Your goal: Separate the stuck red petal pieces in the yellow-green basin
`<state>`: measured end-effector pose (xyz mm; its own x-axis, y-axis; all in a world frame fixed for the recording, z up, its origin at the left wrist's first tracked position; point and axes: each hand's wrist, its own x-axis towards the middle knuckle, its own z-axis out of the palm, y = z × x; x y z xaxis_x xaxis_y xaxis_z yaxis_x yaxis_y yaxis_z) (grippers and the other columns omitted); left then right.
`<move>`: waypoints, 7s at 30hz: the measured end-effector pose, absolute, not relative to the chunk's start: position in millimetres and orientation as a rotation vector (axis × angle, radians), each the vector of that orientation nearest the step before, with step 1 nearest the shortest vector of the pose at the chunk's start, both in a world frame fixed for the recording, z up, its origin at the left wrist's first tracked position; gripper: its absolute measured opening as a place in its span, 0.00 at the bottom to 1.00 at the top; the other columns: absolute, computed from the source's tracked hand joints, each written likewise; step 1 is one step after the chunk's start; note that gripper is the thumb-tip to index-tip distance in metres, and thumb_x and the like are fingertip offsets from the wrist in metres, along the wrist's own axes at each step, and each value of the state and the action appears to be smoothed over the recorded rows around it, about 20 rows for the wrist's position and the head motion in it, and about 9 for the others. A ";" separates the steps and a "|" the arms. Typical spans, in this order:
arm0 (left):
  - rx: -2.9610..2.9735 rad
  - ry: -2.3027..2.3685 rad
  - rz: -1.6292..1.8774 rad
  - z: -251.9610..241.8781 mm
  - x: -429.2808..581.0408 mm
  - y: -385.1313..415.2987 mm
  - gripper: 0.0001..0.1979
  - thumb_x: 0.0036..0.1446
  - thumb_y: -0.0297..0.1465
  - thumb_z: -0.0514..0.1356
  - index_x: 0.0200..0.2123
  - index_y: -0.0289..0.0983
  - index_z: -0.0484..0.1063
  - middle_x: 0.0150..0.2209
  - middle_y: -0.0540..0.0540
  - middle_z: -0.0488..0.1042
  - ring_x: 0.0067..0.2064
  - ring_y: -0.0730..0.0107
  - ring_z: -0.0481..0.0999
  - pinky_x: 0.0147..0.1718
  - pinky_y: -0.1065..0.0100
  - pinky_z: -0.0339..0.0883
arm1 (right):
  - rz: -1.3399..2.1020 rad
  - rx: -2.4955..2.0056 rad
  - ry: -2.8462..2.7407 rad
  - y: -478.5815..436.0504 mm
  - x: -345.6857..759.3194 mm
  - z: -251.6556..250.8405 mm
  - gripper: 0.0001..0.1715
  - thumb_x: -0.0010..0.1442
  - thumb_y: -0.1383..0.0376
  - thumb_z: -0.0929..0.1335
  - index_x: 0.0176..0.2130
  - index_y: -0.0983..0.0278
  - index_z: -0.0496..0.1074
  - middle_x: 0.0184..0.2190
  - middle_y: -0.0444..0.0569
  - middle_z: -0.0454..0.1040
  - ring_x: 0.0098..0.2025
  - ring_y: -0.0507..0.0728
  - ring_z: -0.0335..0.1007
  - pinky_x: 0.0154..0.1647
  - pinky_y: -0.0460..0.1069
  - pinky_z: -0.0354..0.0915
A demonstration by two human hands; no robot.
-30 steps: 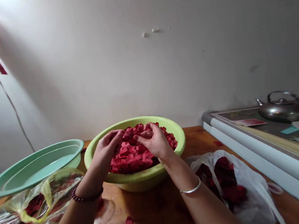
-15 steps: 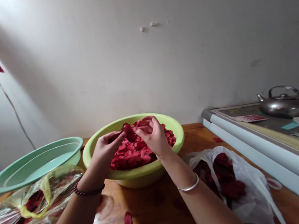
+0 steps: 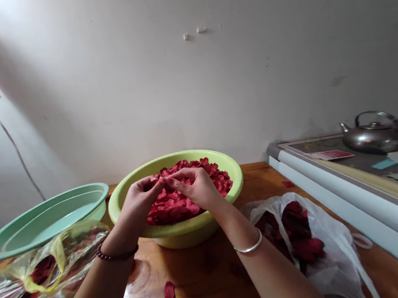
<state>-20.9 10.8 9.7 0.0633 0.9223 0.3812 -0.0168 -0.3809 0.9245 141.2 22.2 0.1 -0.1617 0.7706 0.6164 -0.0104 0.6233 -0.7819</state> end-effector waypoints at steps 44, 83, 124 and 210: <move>1.466 0.670 1.330 -0.6 -17.4 16.2 0.29 0.48 0.27 0.65 0.56 0.45 0.73 0.59 0.44 0.73 0.62 0.56 0.69 0.58 0.61 0.67 | 0.804 -0.833 -1.508 31.0 137.8 -9.0 0.14 0.49 0.56 0.76 0.34 0.61 0.81 0.33 0.51 0.82 0.36 0.59 0.78 0.41 0.56 0.74; 1.606 0.841 1.480 8.6 -15.4 10.8 0.14 0.41 0.40 0.73 0.24 0.36 0.78 0.25 0.46 0.77 0.28 0.70 0.71 0.27 0.70 0.64 | 1.001 -0.604 -1.200 21.4 141.3 7.8 0.37 0.28 0.55 0.83 0.21 0.60 0.56 0.17 0.32 0.58 0.21 0.46 0.55 0.28 0.45 0.63; 1.226 0.774 1.708 6.8 -17.9 16.2 0.27 0.40 0.37 0.74 0.25 0.41 0.55 0.21 0.57 0.65 0.25 0.77 0.68 0.24 0.75 0.61 | 0.842 -0.717 -1.197 32.0 143.2 -3.2 0.36 0.34 0.50 0.81 0.24 0.58 0.55 0.17 0.38 0.68 0.22 0.51 0.66 0.26 0.48 0.63; 2.254 1.298 1.655 5.8 -25.7 12.5 0.09 0.57 0.38 0.66 0.36 0.39 0.74 0.38 0.44 0.78 0.38 0.59 0.78 0.37 0.61 0.73 | 0.908 -0.824 -1.425 25.7 139.2 -5.1 0.22 0.48 0.60 0.77 0.42 0.62 0.72 0.37 0.51 0.82 0.41 0.60 0.81 0.43 0.55 0.77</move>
<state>-25.7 12.5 5.8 0.0699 0.6463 0.7599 0.5836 -0.6443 0.4943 139.2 25.7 -5.1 -0.0533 0.8935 0.4460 -0.0266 0.4452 -0.8950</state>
